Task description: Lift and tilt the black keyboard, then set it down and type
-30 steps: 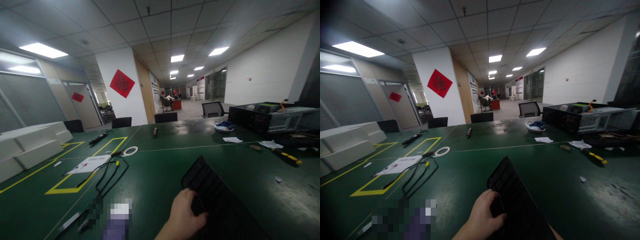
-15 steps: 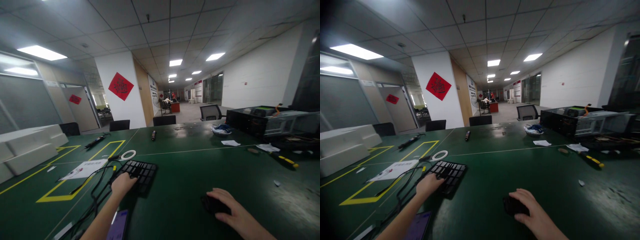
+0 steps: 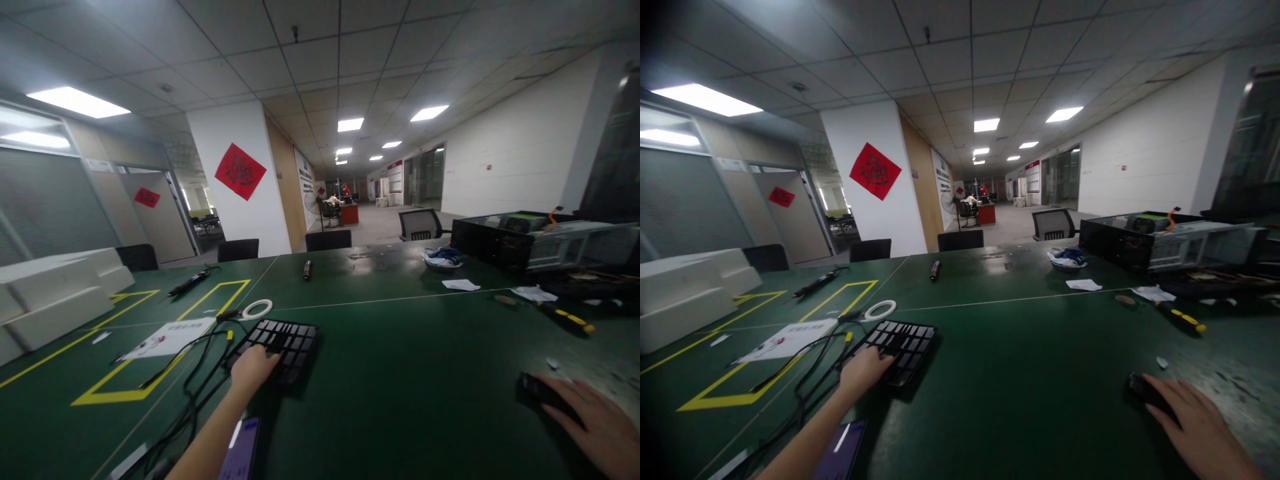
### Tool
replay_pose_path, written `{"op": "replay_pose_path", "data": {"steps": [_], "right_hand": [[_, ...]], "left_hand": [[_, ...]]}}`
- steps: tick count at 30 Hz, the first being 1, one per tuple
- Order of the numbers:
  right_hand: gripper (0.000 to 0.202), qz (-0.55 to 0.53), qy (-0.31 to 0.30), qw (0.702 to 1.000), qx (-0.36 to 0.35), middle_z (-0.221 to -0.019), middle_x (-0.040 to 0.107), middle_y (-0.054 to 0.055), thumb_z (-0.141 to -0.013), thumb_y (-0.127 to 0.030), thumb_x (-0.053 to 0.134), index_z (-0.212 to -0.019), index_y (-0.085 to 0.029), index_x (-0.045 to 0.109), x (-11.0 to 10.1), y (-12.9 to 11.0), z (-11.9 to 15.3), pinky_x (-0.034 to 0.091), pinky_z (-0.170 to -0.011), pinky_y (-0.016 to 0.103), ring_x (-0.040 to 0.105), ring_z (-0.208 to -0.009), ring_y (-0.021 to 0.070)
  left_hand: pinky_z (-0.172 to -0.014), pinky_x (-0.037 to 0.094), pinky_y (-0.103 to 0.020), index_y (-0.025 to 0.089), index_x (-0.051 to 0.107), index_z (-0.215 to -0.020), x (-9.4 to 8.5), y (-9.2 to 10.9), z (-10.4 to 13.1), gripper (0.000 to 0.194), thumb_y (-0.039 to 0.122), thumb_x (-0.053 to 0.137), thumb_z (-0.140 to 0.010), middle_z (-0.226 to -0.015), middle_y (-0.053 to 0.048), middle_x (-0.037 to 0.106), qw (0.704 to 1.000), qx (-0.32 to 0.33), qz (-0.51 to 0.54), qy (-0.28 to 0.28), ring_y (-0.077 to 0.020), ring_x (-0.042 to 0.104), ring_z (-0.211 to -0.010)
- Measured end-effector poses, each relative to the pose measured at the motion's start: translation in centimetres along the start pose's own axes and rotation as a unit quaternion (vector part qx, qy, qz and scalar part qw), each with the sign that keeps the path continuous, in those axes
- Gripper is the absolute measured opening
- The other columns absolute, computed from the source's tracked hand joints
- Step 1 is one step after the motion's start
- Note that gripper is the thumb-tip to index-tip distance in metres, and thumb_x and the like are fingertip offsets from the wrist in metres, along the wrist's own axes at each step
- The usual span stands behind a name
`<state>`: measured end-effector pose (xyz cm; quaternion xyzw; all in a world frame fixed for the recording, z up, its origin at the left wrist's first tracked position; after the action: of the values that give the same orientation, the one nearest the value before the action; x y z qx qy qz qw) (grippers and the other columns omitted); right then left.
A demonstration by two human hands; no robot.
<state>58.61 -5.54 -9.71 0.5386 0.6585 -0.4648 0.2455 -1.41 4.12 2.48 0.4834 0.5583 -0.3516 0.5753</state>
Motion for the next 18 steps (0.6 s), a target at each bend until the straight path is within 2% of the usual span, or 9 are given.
{"op": "replay_pose_path", "data": {"steps": [2,5,7,9,10,12,14,15,18], "right_hand": [[0.046,0.014,-0.005,1.0,0.0,-0.106,0.056,0.02,-0.068,-0.04,0.038,-0.099,-0.016,0.063,0.1,-0.7,-0.1,0.032,-0.092,0.049,0.045,-0.102,0.0381],[0.053,0.018,-0.021,1.0,0.008,-0.103,0.058,0.017,-0.066,-0.045,0.037,-0.099,-0.013,0.063,0.1,-0.8,-0.4,0.036,-0.09,0.049,0.049,-0.099,0.0366],[0.055,0.011,-0.024,1.0,0.006,-0.102,0.059,0.015,-0.066,-0.047,0.037,-0.1,-0.013,0.062,0.0,-0.3,-0.6,0.037,-0.09,0.048,0.05,-0.099,0.0346],[0.055,-0.016,-0.027,0.999,0.011,-0.103,0.059,0.013,-0.063,-0.049,0.042,-0.1,-0.013,0.062,-0.5,0.3,-0.7,0.038,-0.091,0.048,0.05,-0.099,0.0331],[0.055,-0.037,-0.036,0.998,0.023,-0.102,0.059,0.013,-0.06,-0.049,0.045,-0.098,-0.014,0.063,-0.7,0.4,-0.8,0.038,-0.09,0.048,0.051,-0.098,0.0332],[0.055,-0.086,-0.065,0.993,0.057,-0.099,0.061,0.014,-0.053,-0.049,0.051,-0.094,-0.015,0.064,-1.3,-0.5,-1.1,0.04,-0.088,0.048,0.053,-0.094,0.0329],[0.055,-0.135,-0.097,0.983,0.074,-0.101,0.06,0.013,-0.053,-0.048,0.053,-0.096,-0.015,0.063,-1.7,-3.4,-1.3,0.039,-0.089,0.047,0.053,-0.095,0.0311],[0.055,-0.16,-0.113,0.979,0.063,-0.106,0.057,0.013,-0.056,-0.046,0.054,-0.101,-0.014,0.06,-1.7,-5.7,-1.4,0.036,-0.092,0.046,0.05,-0.1,0.0298],[0.052,-0.273,-0.16,0.948,-0.002,-0.116,0.05,0.014,-0.061,-0.038,0.057,-0.106,-0.012,0.056,-1.1,-14.7,-1.2,0.026,-0.1,0.043,0.04,-0.112,0.0275]], "left_hand": [[-0.072,0.042,-0.031,0.011,0.059,-0.086,0.5,2.0,1.3,0.029,0.035,0.047,-0.073,-0.092,-0.014,0.063,0.999,0.031,0.026,0.007,-0.0254,0.058,-0.088],[-0.075,0.042,-0.025,0.016,0.052,-0.099,2.5,7.0,5.0,0.032,0.037,0.044,-0.077,-0.096,-0.007,0.061,0.985,0.118,0.122,0.016,-0.018,0.056,-0.09],[-0.075,0.042,-0.028,0.013,0.05,-0.1,4.3,10.8,8.4,0.033,0.035,0.048,-0.075,-0.094,-0.01,0.06,0.918,0.197,0.343,-0.003,-0.02,0.056,-0.087],[-0.07,0.044,-0.029,0.014,0.049,-0.097,6.4,13.9,11.7,0.033,0.037,0.049,-0.074,-0.088,-0.01,0.06,0.849,0.236,0.469,-0.054,-0.0204,0.056,-0.081],[-0.071,0.044,-0.03,0.014,0.049,-0.097,7.3,14.9,13.1,0.034,0.037,0.052,-0.072,-0.088,-0.01,0.06,0.833,0.244,0.491,-0.075,-0.0209,0.056,-0.081],[-0.077,0.042,-0.032,0.014,0.048,-0.099,8.1,15.9,14.9,0.038,0.033,0.056,-0.067,-0.093,-0.01,0.058,0.827,0.25,0.498,-0.077,-0.0228,0.054,-0.087],[-0.08,0.04,-0.034,0.014,0.048,-0.1,8.3,16.1,15.7,0.041,0.03,0.057,-0.064,-0.096,-0.01,0.057,0.831,0.258,0.487,-0.077,-0.0236,0.052,-0.089],[-0.08,0.04,-0.035,0.014,0.047,-0.1,8.2,16.1,15.8,0.041,0.028,0.057,-0.063,-0.095,-0.01,0.056,0.832,0.263,0.482,-0.08,-0.0235,0.052,-0.088],[-0.08,0.04,-0.035,0.014,0.046,-0.1,8.0,15.9,15.6,0.04,0.025,0.056,-0.062,-0.095,-0.01,0.056,0.835,0.272,0.472,-0.083,-0.0231,0.052,-0.088]]}}
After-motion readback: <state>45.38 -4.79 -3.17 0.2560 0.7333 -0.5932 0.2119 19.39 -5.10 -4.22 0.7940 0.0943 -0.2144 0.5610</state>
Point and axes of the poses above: each hand's wrist, its own z-axis away from the middle knuckle, its own x-axis out of the palm, y = z × x, the point moved 6 cm from there along -z, towards the middle knuckle
